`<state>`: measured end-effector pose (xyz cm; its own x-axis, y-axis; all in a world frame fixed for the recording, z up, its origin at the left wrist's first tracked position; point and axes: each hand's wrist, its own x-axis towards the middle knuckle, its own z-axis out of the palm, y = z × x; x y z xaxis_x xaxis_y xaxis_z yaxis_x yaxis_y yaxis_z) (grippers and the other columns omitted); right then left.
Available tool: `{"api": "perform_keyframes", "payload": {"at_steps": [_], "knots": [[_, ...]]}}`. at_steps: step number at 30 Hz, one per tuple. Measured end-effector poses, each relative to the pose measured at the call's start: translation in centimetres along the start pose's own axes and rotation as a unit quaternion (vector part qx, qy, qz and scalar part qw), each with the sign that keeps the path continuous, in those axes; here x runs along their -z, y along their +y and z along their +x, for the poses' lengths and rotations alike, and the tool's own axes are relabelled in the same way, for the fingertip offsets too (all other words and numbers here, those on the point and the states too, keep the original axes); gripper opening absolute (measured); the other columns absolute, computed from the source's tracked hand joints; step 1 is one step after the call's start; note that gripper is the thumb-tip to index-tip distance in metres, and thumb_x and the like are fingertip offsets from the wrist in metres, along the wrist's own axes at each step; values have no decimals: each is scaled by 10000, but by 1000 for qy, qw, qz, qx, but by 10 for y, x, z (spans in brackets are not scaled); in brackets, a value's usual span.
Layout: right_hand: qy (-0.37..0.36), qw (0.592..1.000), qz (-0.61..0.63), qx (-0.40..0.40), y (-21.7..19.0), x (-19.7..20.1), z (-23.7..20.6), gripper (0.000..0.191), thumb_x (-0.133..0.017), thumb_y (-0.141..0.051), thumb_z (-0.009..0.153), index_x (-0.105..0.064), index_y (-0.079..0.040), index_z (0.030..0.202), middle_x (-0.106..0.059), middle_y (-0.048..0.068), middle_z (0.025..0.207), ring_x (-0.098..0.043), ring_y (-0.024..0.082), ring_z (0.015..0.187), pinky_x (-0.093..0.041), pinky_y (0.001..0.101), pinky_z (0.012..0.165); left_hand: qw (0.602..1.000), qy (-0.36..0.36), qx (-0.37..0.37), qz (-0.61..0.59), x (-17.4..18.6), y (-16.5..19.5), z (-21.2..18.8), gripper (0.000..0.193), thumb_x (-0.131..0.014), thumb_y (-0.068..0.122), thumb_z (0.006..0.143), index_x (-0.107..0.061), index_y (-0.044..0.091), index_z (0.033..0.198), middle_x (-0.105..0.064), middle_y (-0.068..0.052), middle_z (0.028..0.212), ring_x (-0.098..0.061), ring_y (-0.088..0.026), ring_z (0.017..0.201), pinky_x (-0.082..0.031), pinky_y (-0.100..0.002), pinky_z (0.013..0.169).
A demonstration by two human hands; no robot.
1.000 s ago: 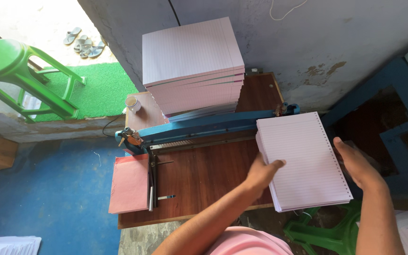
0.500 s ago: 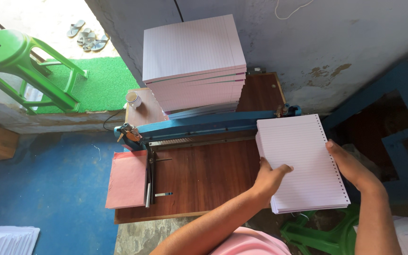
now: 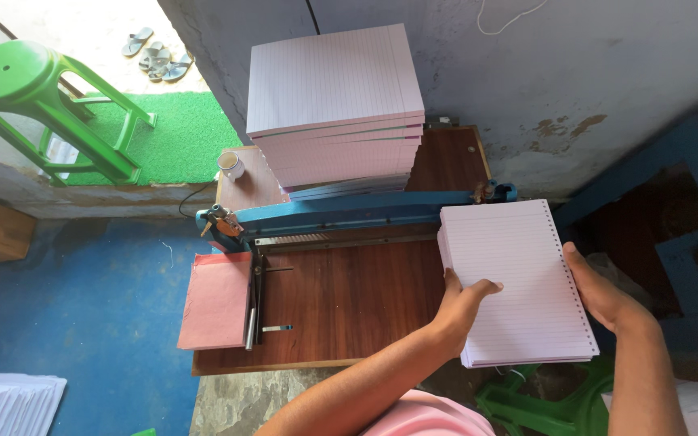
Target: The person places lined paper sheets into a manual binding machine, aligns them, and secures them with a stapling mechanism. The person then stacks the finished notebooks on a nearby pile.
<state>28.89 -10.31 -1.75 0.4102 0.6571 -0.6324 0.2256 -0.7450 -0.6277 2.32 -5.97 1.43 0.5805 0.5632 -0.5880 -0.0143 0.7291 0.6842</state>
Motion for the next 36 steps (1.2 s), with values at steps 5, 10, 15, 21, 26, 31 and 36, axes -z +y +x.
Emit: {"api": "perform_keyframes", "payload": {"at_steps": [5, 10, 15, 21, 26, 31, 36], "knots": [[10, 1000, -14, 12, 0, 7, 5, 1143, -292, -921, 721, -422, -149, 1554, -362, 216, 1635, -239, 352, 1561, -157, 642, 1245, 1000, -8, -21, -15, 0, 1, -3, 1056, -654, 311, 805, 22, 85, 1583, -448, -287, 1359, -579, -392, 1237, -539, -550, 981], [146, 984, -46, 95, -26, 14, -3, 1010, -507, -819, 792, -517, -98, 1499, -471, 242, 1548, -381, 409, 1471, -261, 663, 1184, 992, 3, -113, -48, 15, 1, 1, 955, -668, 320, 799, -196, -64, 1534, -488, -355, 1352, -613, -407, 1204, -543, -550, 1004], [286, 866, -159, 379, -88, 3, -27, 679, -771, -526, 906, -675, 1, 1323, -668, 242, 1309, -642, 366, 1237, -502, 481, 1032, 991, 102, -84, 8, 51, 13, 10, 1073, -691, 354, 820, -57, -17, 1602, -261, -313, 1592, -358, -395, 1451, -296, -502, 1204], [287, 724, -173, 602, -192, -44, -52, 245, -802, -246, 1022, -745, -25, 1111, -741, 133, 1128, -700, 258, 1097, -559, 390, 967, 984, 125, -95, 81, 103, 39, 1, 994, -686, 369, 808, -202, -30, 1579, -249, -262, 1634, -282, -371, 1522, -259, -482, 1231], [238, 643, -238, 688, -277, -85, -50, 185, -796, -184, 992, -767, -39, 1104, -755, 102, 1105, -689, 276, 1073, -562, 416, 994, 985, 130, -90, 73, 135, 58, -19, 912, -668, 359, 811, -284, 30, 1570, -299, -190, 1640, -302, -336, 1513, -263, -480, 1215], [179, 635, -296, 691, -333, -109, -35, 248, -788, -238, 952, -781, -62, 1126, -755, 87, 1154, -676, 280, 1133, -554, 414, 992, 985, 136, -96, 49, 155, 67, -35, 850, -672, 366, 810, -360, 64, 1541, -362, -155, 1621, -337, -318, 1498, -275, -486, 1207], [155, 649, -359, 653, -360, -120, -23, 246, -774, -278, 919, -798, -106, 1094, -757, 52, 1140, -682, 250, 1087, -556, 403, 944, 986, 143, -83, 23, 175, 68, -39, 830, -681, 363, 812, -382, 84, 1535, -380, -149, 1603, -333, -324, 1500, -250, -516, 1205]]}}
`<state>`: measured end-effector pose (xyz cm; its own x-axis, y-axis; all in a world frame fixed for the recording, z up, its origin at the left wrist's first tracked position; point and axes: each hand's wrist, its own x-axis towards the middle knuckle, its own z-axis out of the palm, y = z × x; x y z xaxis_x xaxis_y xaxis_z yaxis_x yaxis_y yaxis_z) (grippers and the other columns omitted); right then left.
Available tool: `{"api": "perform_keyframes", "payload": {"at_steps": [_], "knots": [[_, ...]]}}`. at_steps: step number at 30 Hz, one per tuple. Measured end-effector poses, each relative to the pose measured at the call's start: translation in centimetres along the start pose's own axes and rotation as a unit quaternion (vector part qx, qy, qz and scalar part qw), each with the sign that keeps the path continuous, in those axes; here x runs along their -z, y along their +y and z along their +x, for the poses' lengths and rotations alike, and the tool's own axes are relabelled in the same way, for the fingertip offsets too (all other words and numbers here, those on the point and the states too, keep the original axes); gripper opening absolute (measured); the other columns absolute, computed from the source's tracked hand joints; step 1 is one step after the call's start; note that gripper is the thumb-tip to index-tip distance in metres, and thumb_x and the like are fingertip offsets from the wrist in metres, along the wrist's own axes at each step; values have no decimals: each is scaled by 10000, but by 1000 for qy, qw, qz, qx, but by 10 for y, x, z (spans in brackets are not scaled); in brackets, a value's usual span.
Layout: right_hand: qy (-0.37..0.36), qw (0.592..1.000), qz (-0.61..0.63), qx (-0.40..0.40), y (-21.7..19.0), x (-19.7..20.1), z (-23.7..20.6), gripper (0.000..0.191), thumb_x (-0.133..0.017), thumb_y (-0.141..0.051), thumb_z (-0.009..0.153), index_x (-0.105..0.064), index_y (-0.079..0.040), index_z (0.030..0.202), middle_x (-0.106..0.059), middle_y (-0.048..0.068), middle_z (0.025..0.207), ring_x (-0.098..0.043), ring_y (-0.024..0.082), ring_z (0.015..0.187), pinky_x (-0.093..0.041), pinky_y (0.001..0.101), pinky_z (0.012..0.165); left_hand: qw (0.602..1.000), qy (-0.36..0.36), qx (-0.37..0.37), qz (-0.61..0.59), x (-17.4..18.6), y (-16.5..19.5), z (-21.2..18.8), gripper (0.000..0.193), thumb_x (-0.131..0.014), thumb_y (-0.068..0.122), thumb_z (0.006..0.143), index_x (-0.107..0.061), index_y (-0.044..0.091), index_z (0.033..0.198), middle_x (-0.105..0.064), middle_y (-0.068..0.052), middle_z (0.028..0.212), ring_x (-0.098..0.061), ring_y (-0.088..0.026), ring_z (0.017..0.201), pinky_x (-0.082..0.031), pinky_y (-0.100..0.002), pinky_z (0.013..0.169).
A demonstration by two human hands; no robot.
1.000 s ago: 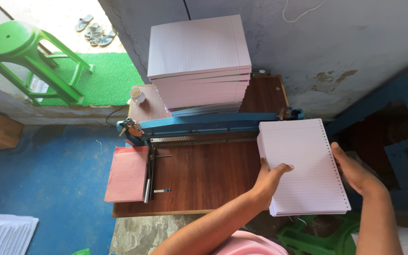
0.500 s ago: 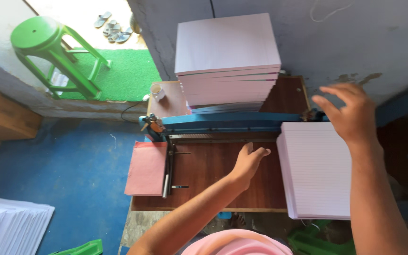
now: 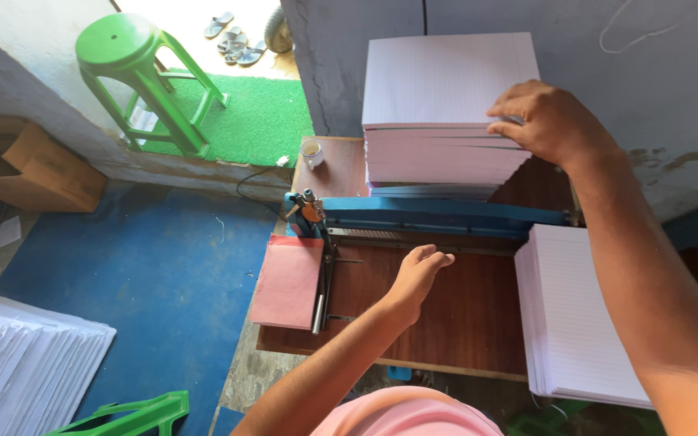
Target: The person places lined paper sheets into a manual binding machine, aligns them, and secures them with a stapling mechanism. The person then stacks the finished notebooks on a nearby pile.
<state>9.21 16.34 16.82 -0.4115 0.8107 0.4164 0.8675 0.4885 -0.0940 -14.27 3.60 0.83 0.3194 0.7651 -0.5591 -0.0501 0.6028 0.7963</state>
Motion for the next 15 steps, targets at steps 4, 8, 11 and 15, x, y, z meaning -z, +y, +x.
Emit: {"api": "perform_keyframes", "payload": {"at_steps": [4, 8, 11, 15], "knots": [[-39, 999, -2, -28, -1, -1, 10, 195, -766, -277, 925, -807, -133, 1051, -765, 22, 1091, -707, 220, 1015, -575, 378, 907, 999, 6, -17, -27, 12, -3, 7, 789, -691, 360, 806, -441, 67, 1495, -460, -171, 1548, -366, -327, 1482, -276, -508, 1201], [-64, 996, 10, -62, -3, 2, 16, 171, -765, -255, 912, -814, -140, 1028, -772, 16, 1070, -721, 210, 952, -587, 369, 869, 999, 14, -7, -29, 19, -5, 13, 758, -695, 363, 802, -475, 79, 1469, -479, -155, 1534, -357, -305, 1488, -252, -521, 1203], [-78, 994, 14, -72, -4, 6, 21, 161, -760, -249, 910, -820, -150, 1020, -775, 10, 1070, -724, 207, 949, -589, 369, 864, 999, 17, 8, -30, 21, -4, 16, 750, -694, 361, 799, -482, 93, 1466, -468, -148, 1542, -337, -302, 1496, -232, -545, 1204], [-106, 989, 29, -101, -3, 10, 28, 180, -763, -268, 900, -824, -158, 1030, -777, 8, 1069, -727, 210, 966, -589, 380, 883, 999, 12, 6, -32, 21, -3, 17, 749, -695, 367, 805, -478, 94, 1468, -456, -159, 1552, -321, -315, 1504, -219, -553, 1213]]}}
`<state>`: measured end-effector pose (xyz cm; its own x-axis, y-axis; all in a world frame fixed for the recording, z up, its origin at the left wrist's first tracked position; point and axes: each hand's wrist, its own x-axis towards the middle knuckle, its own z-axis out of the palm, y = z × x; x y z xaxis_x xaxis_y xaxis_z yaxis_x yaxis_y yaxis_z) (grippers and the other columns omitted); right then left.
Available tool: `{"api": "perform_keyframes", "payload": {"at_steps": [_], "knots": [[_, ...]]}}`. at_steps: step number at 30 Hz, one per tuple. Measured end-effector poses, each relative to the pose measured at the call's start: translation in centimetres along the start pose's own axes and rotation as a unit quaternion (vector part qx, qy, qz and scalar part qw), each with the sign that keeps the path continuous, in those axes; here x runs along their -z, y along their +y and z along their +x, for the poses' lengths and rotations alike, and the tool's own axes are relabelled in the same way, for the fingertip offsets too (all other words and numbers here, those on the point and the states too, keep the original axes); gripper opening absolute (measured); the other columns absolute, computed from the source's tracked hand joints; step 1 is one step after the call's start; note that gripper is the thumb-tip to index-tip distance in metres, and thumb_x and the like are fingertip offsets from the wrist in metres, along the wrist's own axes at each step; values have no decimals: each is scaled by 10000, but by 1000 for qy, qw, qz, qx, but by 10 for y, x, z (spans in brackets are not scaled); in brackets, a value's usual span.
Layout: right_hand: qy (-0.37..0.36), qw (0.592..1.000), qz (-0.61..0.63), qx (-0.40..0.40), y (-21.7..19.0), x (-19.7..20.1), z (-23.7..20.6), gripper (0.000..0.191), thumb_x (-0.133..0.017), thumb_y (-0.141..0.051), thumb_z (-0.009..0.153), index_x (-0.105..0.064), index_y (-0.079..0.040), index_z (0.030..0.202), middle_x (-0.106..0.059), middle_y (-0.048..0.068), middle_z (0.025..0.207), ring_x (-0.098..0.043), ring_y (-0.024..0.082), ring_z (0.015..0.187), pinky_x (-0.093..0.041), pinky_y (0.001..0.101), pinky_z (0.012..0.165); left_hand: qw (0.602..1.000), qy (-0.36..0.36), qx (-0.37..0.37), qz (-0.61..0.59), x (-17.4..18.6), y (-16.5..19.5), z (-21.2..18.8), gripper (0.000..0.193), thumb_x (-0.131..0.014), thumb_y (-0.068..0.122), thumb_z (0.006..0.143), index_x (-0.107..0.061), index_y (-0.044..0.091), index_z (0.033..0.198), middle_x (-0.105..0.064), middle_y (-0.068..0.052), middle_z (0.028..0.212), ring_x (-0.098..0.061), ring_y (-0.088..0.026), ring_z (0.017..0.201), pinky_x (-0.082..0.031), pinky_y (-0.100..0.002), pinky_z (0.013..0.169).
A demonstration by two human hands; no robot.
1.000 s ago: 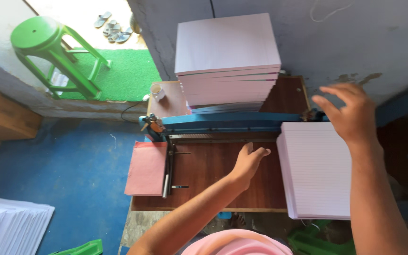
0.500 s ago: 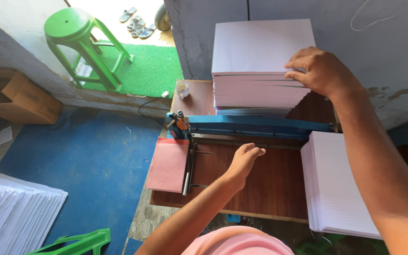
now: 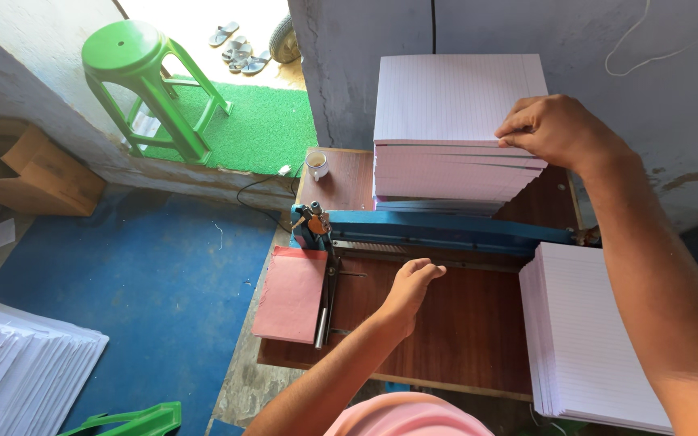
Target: The person places lined paper sheets into a manual binding machine, aligns them, and secures them with a stapling mechanism. The person then stacks the finished notebooks on a nearby pile.
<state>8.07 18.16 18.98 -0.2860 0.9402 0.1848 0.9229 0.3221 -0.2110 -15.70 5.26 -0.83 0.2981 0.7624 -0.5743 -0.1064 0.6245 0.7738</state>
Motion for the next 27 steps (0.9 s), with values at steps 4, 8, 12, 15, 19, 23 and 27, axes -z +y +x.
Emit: {"api": "perform_keyframes", "payload": {"at_steps": [4, 8, 12, 15, 19, 23, 27], "knots": [[-39, 998, -3, -57, -1, 5, 3, 183, -765, -287, 890, -833, -180, 1022, -781, -5, 1069, -725, 206, 991, -582, 403, 908, 1000, -10, 12, -1, 1, 3, -2, 746, -691, 376, 825, -461, 103, 1480, -425, -166, 1572, -284, -330, 1521, -200, -558, 1223], [-52, 996, -5, -67, 1, 10, 2, 196, -768, -313, 880, -837, -196, 1022, -786, -5, 1078, -724, 209, 1005, -577, 421, 927, 999, 0, 48, 18, 0, 4, -5, 727, -674, 386, 828, -467, 143, 1481, -404, -137, 1587, -264, -342, 1523, -190, -587, 1216], [-64, 995, -3, -81, 5, 12, 2, 217, -776, -341, 870, -843, -198, 1019, -794, 6, 1067, -729, 213, 1001, -580, 436, 917, 999, -2, 38, 21, 0, 1, -2, 711, -677, 390, 836, -481, 141, 1472, -443, -134, 1556, -314, -336, 1493, -223, -564, 1214], [-43, 998, -30, -43, 9, 8, 1, 222, -791, -306, 833, -834, -179, 1010, -790, 16, 1065, -736, 216, 966, -597, 429, 881, 999, -9, 23, 24, 1, -3, 2, 672, -681, 390, 837, -511, 130, 1433, -528, -113, 1464, -397, -293, 1438, -269, -533, 1197], [50, 985, -117, 114, 10, -5, 2, 123, -791, -227, 814, -803, -115, 864, -781, 43, 951, -739, 224, 855, -613, 415, 835, 1000, -19, 16, 18, 4, -4, 11, 591, -685, 400, 843, -573, 119, 1351, -592, -58, 1303, -469, -252, 1352, -327, -499, 1159], [169, 951, -163, 203, 5, -15, -5, 85, -751, -70, 835, -720, -81, 757, -736, 47, 820, -708, 207, 797, -606, 386, 845, 1000, -31, 3, -2, 7, -2, 17, 528, -676, 405, 846, -607, 135, 1294, -626, -39, 1249, -514, -238, 1324, -349, -490, 1124], [260, 905, -226, 251, -8, -22, -12, 97, -744, -31, 809, -713, -88, 737, -730, 39, 790, -700, 179, 785, -563, 390, 928, 998, -49, -14, -21, 8, 5, 17, 454, -653, 392, 872, -645, 119, 1234, -653, -64, 1221, -576, -256, 1272, -413, -492, 1089]]}}
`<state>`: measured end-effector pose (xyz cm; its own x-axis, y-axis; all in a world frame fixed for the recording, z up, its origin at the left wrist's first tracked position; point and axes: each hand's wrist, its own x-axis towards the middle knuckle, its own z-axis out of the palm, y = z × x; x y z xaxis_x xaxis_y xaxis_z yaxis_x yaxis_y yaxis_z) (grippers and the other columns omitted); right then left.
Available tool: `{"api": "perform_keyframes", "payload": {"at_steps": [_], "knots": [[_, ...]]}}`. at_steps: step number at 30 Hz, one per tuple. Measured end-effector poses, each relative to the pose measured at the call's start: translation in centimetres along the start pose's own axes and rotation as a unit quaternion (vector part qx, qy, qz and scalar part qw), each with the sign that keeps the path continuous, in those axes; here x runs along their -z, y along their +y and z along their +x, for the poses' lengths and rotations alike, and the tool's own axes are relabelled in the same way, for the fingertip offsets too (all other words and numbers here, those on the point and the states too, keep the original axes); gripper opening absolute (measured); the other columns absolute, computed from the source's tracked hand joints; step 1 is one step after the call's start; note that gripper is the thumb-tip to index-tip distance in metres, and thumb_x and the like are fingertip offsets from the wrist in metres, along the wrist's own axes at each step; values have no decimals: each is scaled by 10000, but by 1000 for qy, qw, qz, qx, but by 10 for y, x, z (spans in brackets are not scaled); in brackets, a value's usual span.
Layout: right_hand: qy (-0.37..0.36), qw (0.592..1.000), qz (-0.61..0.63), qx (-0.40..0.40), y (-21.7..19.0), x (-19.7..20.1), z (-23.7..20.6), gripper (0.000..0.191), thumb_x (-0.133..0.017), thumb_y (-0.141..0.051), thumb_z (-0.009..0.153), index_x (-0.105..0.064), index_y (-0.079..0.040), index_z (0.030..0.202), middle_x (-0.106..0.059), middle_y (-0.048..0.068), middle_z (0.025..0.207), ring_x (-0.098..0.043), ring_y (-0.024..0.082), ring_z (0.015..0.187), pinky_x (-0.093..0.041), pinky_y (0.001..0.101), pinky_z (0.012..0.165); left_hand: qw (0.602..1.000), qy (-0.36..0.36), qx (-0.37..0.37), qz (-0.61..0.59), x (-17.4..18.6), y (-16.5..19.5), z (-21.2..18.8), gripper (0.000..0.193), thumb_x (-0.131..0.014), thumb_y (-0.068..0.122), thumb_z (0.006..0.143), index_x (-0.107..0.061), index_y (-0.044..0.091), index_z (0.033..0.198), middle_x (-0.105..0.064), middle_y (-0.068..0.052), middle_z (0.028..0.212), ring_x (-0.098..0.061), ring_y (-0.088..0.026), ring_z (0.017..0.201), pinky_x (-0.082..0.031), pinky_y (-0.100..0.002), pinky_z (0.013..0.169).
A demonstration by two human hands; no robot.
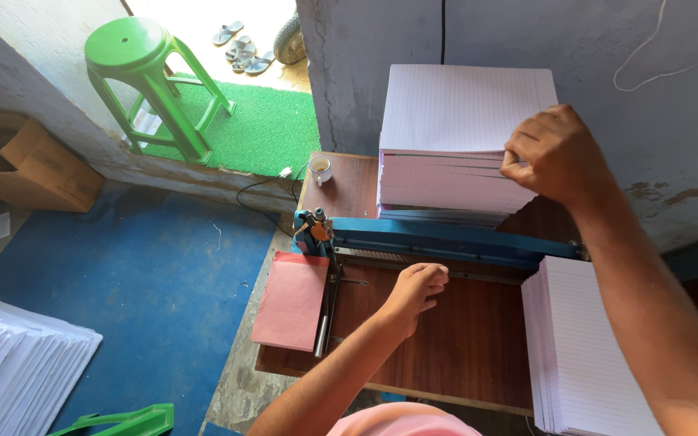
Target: The person places lined paper sheets into a manual binding machine, aligns them, and secures them with a stapling mechanism. The person then stacks the finished notebooks on a nearby pile.
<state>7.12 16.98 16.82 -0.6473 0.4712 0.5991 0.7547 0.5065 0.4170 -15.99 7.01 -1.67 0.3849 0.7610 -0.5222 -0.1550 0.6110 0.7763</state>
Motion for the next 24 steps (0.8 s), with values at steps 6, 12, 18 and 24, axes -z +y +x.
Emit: {"api": "perform_keyframes", "payload": {"at_steps": [6, 12, 18, 24], "knots": [[20, 1000, -10, -14, -29, 9, 0, 96, -740, -47, 818, -717, -97, 739, -740, 21, 799, -695, 149, 784, -491, 392, 997, 999, -12, -50, -13, -8, 44, 5, 450, -624, 406, 904, -654, 92, 1225, -695, -137, 1253, -646, -284, 1202, -472, -492, 1056], [27, 998, -13, -62, -56, 13, -2, 91, -752, -62, 860, -725, -96, 781, -737, 7, 829, -688, 150, 817, -475, 392, 1016, 989, 8, -134, -66, -22, 117, 8, 485, -596, 455, 934, -631, 61, 1216, -708, -141, 1211, -680, -269, 1125, -530, -454, 977], [107, 981, 55, -153, -62, 8, -30, 109, -791, -178, 909, -742, -91, 863, -732, 30, 952, -676, 193, 967, -443, 434, 1019, 981, 67, -159, -86, -33, 153, 27, 376, -634, 399, 969, -691, 37, 1054, -745, -78, 956, -735, -209, 917, -572, -377, 787], [204, 784, 205, -549, -80, -2, -64, 354, -689, -357, 1092, -699, -32, 952, -680, 119, 904, -654, 234, 871, -535, 397, 833, 972, 91, -201, -75, -32, 146, 39, 277, -644, 319, 969, -699, 48, 956, -740, -73, 862, -734, -188, 828, -556, -332, 718]]}}
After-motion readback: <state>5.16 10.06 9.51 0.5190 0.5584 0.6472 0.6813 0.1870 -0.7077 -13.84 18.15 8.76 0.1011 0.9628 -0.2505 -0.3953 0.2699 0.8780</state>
